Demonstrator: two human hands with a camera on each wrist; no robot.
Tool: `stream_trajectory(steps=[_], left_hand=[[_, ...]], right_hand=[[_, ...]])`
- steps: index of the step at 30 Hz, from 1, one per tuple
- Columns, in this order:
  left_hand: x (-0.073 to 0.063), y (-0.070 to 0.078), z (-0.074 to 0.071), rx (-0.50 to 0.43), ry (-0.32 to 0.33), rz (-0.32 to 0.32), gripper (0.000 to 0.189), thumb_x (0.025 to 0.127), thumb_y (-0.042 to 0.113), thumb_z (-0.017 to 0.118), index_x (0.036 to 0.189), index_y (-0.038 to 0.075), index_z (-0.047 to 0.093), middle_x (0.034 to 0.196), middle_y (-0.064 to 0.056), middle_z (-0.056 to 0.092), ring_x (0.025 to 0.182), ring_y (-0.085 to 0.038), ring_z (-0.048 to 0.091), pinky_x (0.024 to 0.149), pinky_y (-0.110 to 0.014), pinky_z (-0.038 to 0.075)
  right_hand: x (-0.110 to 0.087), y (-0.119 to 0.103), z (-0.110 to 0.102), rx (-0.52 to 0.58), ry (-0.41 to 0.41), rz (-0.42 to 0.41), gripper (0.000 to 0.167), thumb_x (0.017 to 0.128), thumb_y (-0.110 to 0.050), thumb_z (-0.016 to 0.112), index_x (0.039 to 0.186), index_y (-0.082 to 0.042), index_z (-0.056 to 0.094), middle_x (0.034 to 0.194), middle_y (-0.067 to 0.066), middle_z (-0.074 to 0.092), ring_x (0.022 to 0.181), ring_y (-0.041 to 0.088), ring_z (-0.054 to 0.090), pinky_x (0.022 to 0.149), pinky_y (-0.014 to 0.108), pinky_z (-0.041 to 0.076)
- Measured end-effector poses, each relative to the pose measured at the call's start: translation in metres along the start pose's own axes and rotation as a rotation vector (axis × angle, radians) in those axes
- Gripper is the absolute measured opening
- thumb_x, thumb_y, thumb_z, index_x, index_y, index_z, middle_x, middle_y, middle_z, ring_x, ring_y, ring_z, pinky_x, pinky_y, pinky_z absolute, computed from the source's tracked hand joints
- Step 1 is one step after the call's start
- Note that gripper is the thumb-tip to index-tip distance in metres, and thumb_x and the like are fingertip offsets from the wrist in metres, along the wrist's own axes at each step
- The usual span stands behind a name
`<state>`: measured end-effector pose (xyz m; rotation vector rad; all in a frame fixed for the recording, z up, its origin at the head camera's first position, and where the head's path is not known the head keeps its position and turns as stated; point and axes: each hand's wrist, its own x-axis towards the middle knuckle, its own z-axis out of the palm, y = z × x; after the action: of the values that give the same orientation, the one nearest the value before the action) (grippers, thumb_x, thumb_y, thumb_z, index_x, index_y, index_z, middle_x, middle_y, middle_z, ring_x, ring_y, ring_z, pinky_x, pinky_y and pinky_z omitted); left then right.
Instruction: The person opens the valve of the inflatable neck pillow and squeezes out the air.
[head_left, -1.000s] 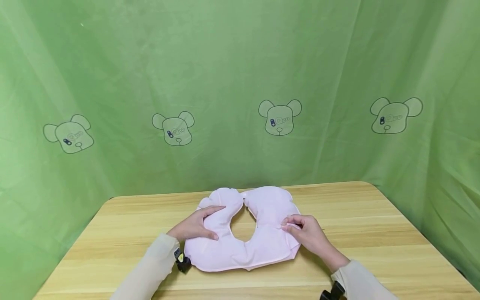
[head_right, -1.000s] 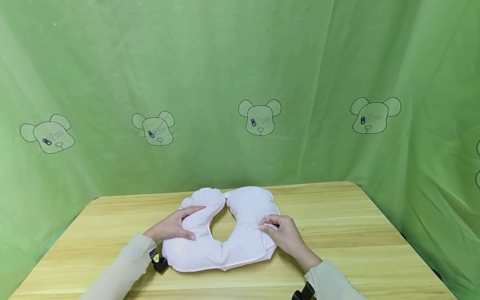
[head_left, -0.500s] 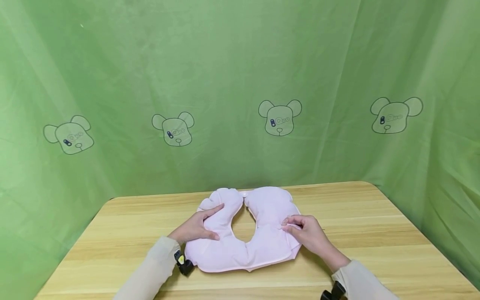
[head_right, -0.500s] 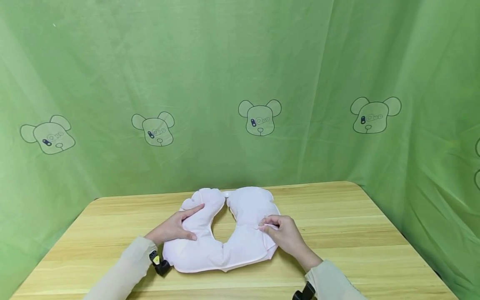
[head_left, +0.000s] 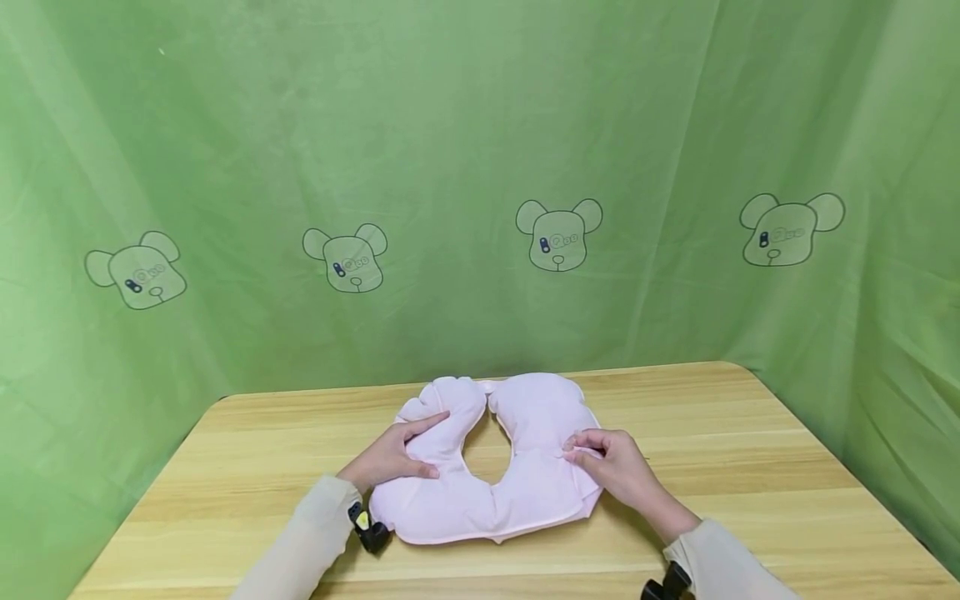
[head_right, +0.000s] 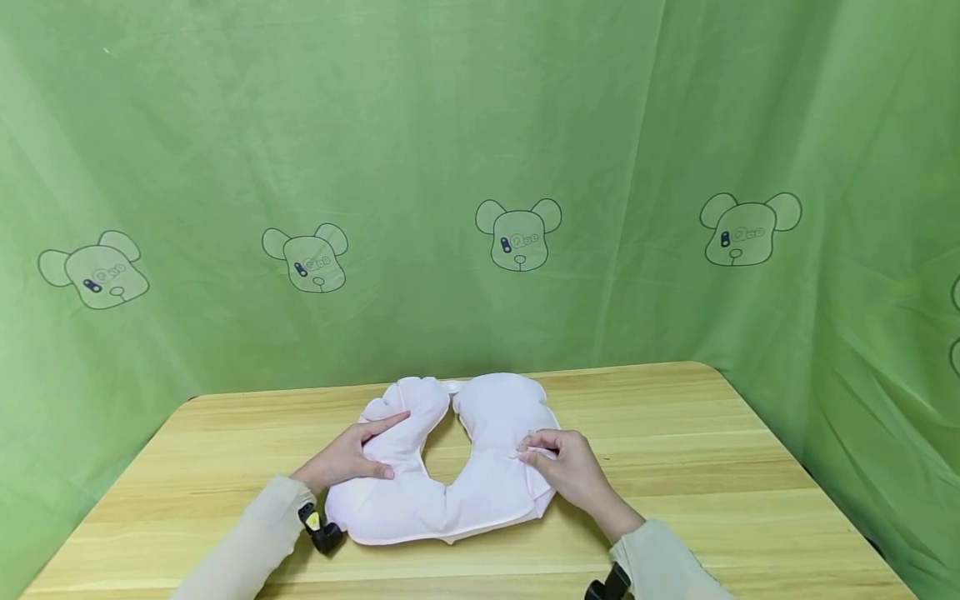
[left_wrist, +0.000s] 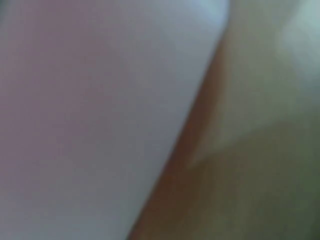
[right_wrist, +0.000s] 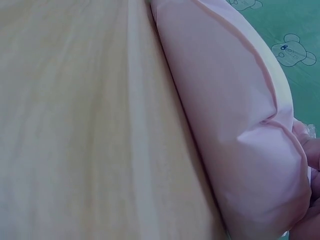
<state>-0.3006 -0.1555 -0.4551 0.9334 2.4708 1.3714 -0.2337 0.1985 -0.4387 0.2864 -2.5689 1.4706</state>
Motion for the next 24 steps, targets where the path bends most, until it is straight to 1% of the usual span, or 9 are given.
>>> stream_trajectory(steps=[3, 6, 11, 14, 16, 21, 24], left_hand=[[-0.001, 0.002, 0.001, -0.025, 0.006, -0.005, 0.083, 0.069, 0.024, 0.084, 0.142, 0.023, 0.044, 0.144, -0.006, 0.044, 0.134, -0.023, 0.033, 0.111, -0.046, 0.023], [-0.001, 0.003, 0.001, -0.034, 0.005, -0.016, 0.081, 0.069, 0.023, 0.084, 0.14, 0.023, 0.046, 0.142, -0.004, 0.046, 0.132, -0.021, 0.036, 0.111, -0.043, 0.024], [-0.001, 0.003, 0.001, -0.025, 0.003, -0.028, 0.073, 0.071, 0.02, 0.082, 0.138, 0.02, 0.05, 0.138, -0.005, 0.051, 0.126, -0.019, 0.043, 0.106, -0.031, 0.031], [-0.001, 0.003, 0.0, -0.02, 0.002, -0.024, 0.07, 0.074, 0.018, 0.081, 0.137, 0.016, 0.051, 0.136, -0.006, 0.053, 0.122, -0.019, 0.045, 0.102, -0.025, 0.033], [-0.003, 0.012, -0.001, -0.013, -0.003, -0.026, 0.067, 0.075, 0.016, 0.08, 0.136, 0.013, 0.052, 0.135, -0.009, 0.054, 0.121, -0.019, 0.045, 0.101, -0.022, 0.034], [-0.008, 0.036, -0.005, -0.015, -0.021, -0.037, 0.064, 0.076, 0.015, 0.079, 0.134, 0.007, 0.053, 0.134, -0.013, 0.053, 0.12, -0.022, 0.046, 0.1, -0.027, 0.035], [-0.008, 0.036, -0.005, -0.034, -0.02, -0.045, 0.063, 0.076, 0.014, 0.079, 0.133, 0.007, 0.054, 0.133, -0.012, 0.054, 0.12, -0.022, 0.046, 0.1, -0.026, 0.035]], right_hand=[[0.0, 0.001, 0.0, 0.004, 0.001, 0.001, 0.007, 0.08, -0.003, 0.071, 0.087, -0.003, 0.071, 0.091, 0.008, 0.071, 0.084, 0.015, 0.062, 0.074, 0.019, 0.051], [0.0, 0.001, 0.0, 0.011, 0.002, 0.004, 0.007, 0.08, -0.002, 0.071, 0.087, -0.003, 0.071, 0.091, 0.009, 0.071, 0.084, 0.014, 0.062, 0.074, 0.019, 0.051], [0.0, 0.002, 0.0, 0.014, 0.004, 0.003, 0.007, 0.08, -0.002, 0.071, 0.087, -0.003, 0.071, 0.091, 0.009, 0.07, 0.084, 0.014, 0.062, 0.074, 0.019, 0.051], [0.0, 0.002, 0.0, 0.016, 0.005, 0.001, 0.006, 0.08, -0.003, 0.071, 0.086, -0.003, 0.071, 0.09, 0.008, 0.07, 0.083, 0.014, 0.062, 0.074, 0.019, 0.052], [0.0, 0.002, 0.0, 0.018, 0.004, -0.001, 0.005, 0.08, -0.003, 0.071, 0.086, -0.003, 0.071, 0.089, 0.008, 0.07, 0.083, 0.013, 0.062, 0.073, 0.019, 0.052], [0.0, 0.001, -0.001, 0.016, 0.003, -0.003, 0.005, 0.081, -0.003, 0.071, 0.086, -0.003, 0.071, 0.089, 0.008, 0.07, 0.082, 0.012, 0.062, 0.072, 0.019, 0.052], [0.001, 0.002, -0.001, 0.011, 0.001, -0.01, 0.005, 0.081, -0.003, 0.071, 0.086, -0.003, 0.071, 0.089, 0.008, 0.07, 0.082, 0.012, 0.062, 0.072, 0.019, 0.052]])
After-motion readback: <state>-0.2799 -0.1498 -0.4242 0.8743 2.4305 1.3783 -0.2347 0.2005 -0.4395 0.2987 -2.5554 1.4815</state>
